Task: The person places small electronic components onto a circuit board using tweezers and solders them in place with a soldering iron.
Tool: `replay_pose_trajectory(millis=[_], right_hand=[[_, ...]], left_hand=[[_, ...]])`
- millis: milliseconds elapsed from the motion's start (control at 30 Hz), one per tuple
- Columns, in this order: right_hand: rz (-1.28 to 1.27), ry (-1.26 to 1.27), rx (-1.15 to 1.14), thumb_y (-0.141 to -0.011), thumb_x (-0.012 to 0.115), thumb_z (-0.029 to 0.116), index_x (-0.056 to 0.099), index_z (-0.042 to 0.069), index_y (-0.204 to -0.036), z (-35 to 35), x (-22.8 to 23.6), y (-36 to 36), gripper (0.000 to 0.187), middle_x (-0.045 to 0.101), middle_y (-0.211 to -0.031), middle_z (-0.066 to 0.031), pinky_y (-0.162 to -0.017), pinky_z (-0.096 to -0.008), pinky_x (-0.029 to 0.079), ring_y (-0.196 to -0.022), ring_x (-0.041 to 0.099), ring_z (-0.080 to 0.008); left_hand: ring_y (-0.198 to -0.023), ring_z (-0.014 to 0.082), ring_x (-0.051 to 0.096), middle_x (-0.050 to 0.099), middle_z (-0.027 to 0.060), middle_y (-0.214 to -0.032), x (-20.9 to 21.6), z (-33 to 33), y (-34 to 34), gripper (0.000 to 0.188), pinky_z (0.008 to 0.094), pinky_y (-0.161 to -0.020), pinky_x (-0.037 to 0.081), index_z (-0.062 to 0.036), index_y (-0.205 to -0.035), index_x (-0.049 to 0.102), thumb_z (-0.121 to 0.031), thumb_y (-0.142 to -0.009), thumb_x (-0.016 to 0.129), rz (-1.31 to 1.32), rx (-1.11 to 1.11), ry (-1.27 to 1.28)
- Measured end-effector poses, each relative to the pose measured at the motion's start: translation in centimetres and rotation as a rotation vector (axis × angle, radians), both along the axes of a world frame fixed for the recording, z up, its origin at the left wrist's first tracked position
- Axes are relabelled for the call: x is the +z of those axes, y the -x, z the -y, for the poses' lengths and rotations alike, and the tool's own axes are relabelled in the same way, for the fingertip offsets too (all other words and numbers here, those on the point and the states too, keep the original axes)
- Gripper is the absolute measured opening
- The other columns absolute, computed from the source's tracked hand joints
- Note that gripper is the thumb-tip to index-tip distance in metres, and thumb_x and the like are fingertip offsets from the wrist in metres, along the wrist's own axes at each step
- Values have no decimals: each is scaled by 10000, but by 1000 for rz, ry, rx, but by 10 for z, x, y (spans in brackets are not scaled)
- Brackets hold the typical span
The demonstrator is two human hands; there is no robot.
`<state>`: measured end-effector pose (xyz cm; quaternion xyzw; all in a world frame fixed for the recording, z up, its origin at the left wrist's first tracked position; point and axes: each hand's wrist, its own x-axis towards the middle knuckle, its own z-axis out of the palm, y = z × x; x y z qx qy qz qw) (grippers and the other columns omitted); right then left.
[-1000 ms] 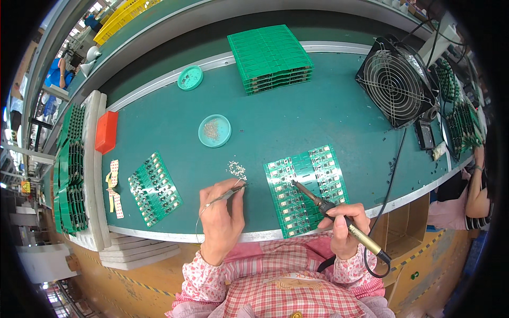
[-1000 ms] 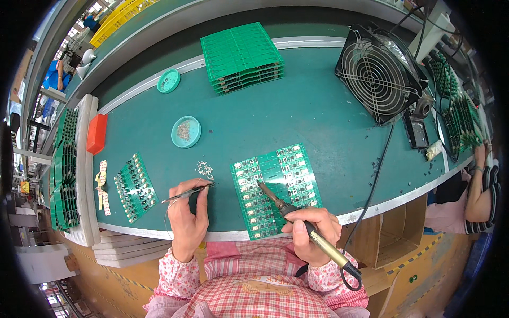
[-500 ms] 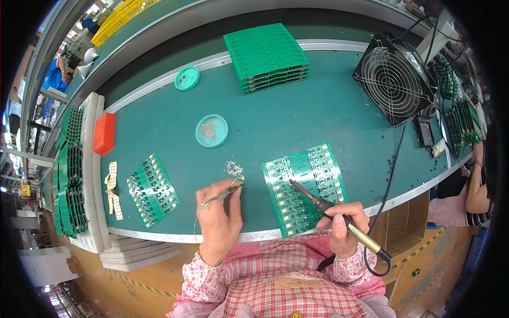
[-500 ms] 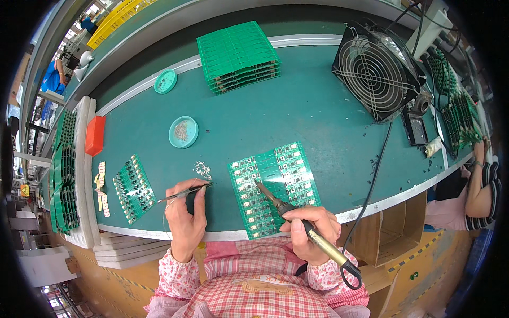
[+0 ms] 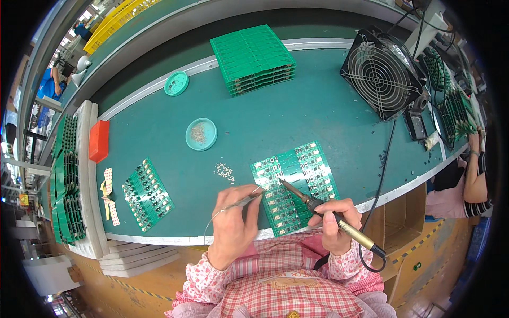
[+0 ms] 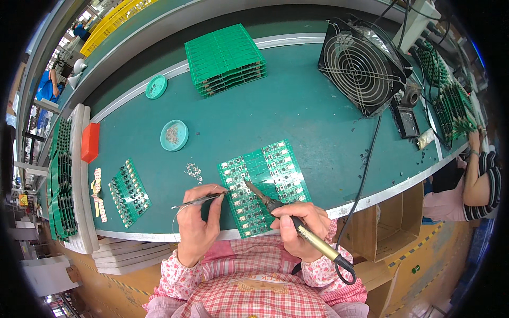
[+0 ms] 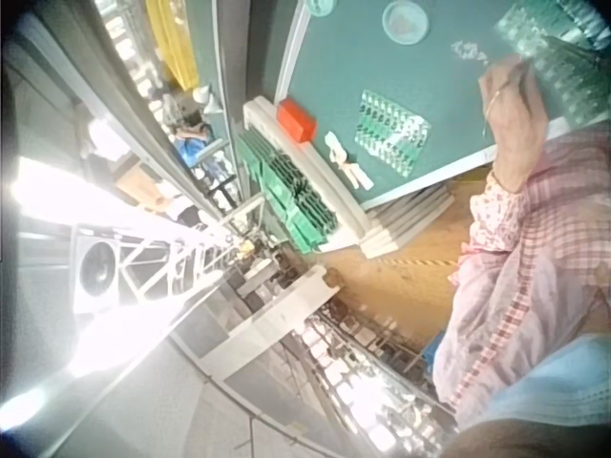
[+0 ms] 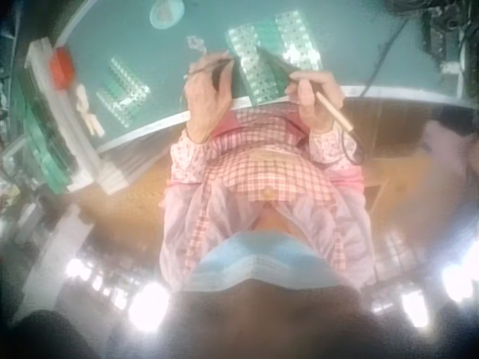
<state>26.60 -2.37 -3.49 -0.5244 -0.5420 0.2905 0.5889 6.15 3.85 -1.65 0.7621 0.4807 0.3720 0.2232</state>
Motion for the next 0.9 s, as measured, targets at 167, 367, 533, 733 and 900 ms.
replay_pose_trajectory(millis=[167,367,533,733,900], right_hand=[[3,-8,-5,-926,625,158,634,24,-926,-2,1,0,134,702,-675,-75,-554,-275,545,-573,701,-155],[4,-15,-8,-922,630,169,643,26,-918,-3,2,0,144,694,-645,-69,-555,-273,544,-568,702,-155],[9,-36,-3,-919,633,173,645,26,-919,-3,1,0,148,687,-620,-55,-558,-273,545,-566,702,-156],[18,-37,-5,-912,638,158,647,21,-916,-3,3,-1,137,689,-619,-57,-554,-277,546,-563,697,-153],[-102,-86,83,-903,631,110,646,5,-936,-1,15,2,110,703,-650,-71,-533,-295,547,-567,695,-172]], left_hand=[[-933,286,639,702,109,-1005,0,-1,-3,202,367,-814,504,-16,-1023,662,62,-838,674,-48,-9,-22],[-933,291,633,707,104,-1013,0,-2,-3,214,370,-814,502,-22,-1029,663,57,-832,684,-85,-22,-44],[-932,292,631,710,100,-1011,-1,-1,-4,226,372,-817,502,-31,-1036,662,55,-829,689,-90,-16,-44],[-924,296,629,708,101,-1005,1,-3,-4,236,380,-816,495,-36,-1035,659,56,-820,694,-99,-35,-51],[-897,310,631,705,101,-1001,0,-3,-3,261,388,-820,480,-39,-1045,649,64,-809,696,-94,-49,-63]])
